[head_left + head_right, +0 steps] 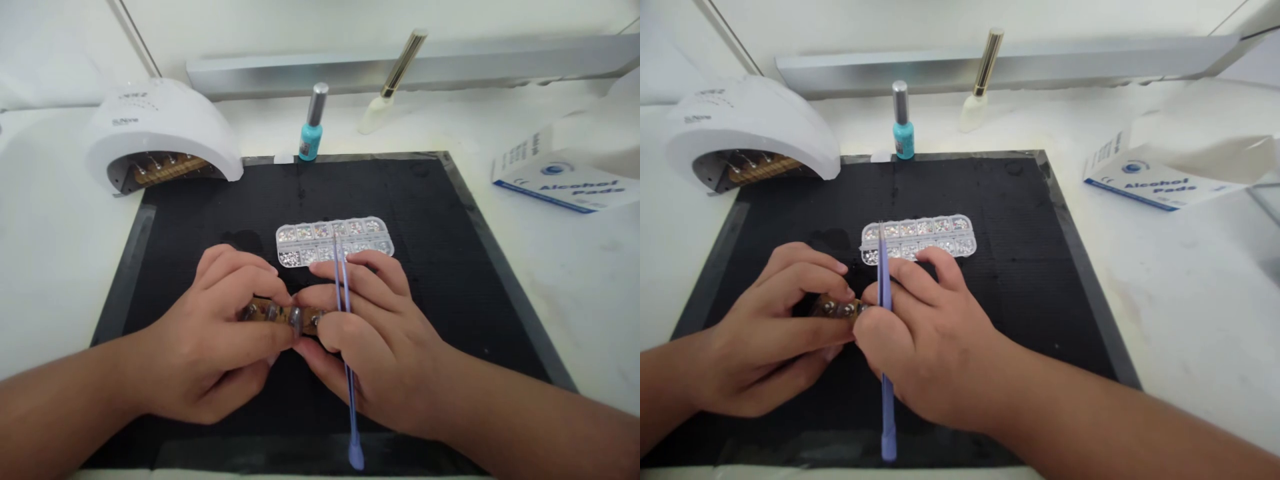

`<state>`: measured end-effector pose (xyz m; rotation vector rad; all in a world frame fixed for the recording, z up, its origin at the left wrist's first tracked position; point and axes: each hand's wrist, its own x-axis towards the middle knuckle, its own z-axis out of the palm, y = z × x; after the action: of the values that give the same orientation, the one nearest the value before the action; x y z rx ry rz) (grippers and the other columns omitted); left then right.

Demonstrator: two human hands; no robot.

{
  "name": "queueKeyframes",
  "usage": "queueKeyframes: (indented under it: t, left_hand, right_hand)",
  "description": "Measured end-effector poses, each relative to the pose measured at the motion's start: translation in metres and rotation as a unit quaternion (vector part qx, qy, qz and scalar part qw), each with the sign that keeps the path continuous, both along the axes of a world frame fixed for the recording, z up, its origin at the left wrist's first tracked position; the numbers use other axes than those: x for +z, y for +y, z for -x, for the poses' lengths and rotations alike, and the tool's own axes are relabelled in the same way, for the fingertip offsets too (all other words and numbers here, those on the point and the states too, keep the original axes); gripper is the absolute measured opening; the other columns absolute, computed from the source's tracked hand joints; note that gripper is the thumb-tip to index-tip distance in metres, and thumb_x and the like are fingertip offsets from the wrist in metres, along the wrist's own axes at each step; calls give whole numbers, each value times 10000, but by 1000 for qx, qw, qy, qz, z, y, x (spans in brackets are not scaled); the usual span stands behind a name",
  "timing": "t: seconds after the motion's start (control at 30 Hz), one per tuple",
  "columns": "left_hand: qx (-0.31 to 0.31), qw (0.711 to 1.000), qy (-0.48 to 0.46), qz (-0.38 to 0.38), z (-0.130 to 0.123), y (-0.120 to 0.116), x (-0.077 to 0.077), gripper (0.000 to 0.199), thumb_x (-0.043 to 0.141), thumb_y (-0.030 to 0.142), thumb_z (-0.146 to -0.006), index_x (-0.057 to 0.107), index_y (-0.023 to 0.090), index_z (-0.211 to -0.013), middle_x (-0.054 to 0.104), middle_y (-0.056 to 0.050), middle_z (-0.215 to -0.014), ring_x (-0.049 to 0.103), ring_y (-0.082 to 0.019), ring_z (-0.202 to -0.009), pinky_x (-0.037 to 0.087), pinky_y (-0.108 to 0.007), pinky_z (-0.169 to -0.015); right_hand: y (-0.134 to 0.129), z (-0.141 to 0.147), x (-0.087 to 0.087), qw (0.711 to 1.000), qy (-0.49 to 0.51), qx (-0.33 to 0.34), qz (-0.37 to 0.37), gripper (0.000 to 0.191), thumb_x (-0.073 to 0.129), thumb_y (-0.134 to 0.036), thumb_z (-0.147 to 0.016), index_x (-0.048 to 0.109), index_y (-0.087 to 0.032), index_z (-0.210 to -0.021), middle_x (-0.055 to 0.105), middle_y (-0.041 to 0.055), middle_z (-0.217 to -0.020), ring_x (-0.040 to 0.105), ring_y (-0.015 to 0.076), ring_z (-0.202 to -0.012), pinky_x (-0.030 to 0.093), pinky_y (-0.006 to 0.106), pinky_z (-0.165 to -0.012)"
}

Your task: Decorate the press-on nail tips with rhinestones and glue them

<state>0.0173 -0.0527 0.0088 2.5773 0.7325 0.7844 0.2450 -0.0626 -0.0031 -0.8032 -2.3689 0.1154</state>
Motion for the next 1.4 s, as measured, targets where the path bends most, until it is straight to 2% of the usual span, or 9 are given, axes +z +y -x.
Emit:
queueKeyframes:
  t: [0.27,0.6,0.83,1.03,1.17,1.3,1.4]
  left_hand:
    - [20,1000,-10,8,1,0,0,219,534,83,-863,644,202,-1010,548,-82,-1096,513,-270,-1093,402,-521,-916]
    - [32,999,-6,16,0,0,0,251,545,90,-843,671,208,-1026,586,-92,-1098,550,-281,-1076,414,-525,-929]
    - [30,999,-1,15,0,1,-1,260,549,99,-838,674,205,-1040,596,-92,-1098,554,-276,-1064,417,-517,-920]
    - [38,999,-22,19,2,0,-1,226,548,116,-848,655,205,-1025,578,-79,-1080,543,-264,-1066,422,-508,-951]
    - [35,998,-46,38,3,1,0,182,546,100,-843,628,194,-976,560,-77,-1071,537,-249,-1063,408,-499,-961]
    - [52,995,-76,43,3,4,-4,142,551,96,-832,579,190,-934,567,-72,-1044,546,-238,-1026,440,-471,-917]
    - [84,988,-116,62,6,0,-6,158,564,101,-840,541,200,-960,570,-81,-1055,548,-249,-1049,463,-475,-923]
  right_hand:
    - [1,-1,-1,1000,3,9,8,189,635,-121,-857,475,-219,-830,730,0,-973,631,227,-1051,388,447,-987]
    - [1,0,-1,1000,6,-6,1,210,628,-173,-914,467,-228,-791,749,-9,-960,643,218,-1005,412,441,-946]
    - [0,-1,-1,1000,7,-1,3,197,645,-130,-871,483,-219,-802,748,-7,-972,642,220,-1008,418,444,-936]
    - [2,-2,1,1000,7,-6,-4,174,640,-225,-902,485,-230,-823,758,19,-1017,650,249,-1045,425,468,-970]
    - [5,-5,5,1000,14,11,-10,205,651,-276,-901,456,-239,-851,763,59,-1082,646,279,-1104,420,491,-1008]
    - [12,-11,12,998,50,28,-11,188,574,-304,-944,428,-240,-844,768,74,-1042,664,284,-1099,428,500,-972]
    - [16,-23,16,991,104,80,20,180,510,-298,-966,397,-248,-835,774,69,-977,683,255,-1004,482,470,-899]
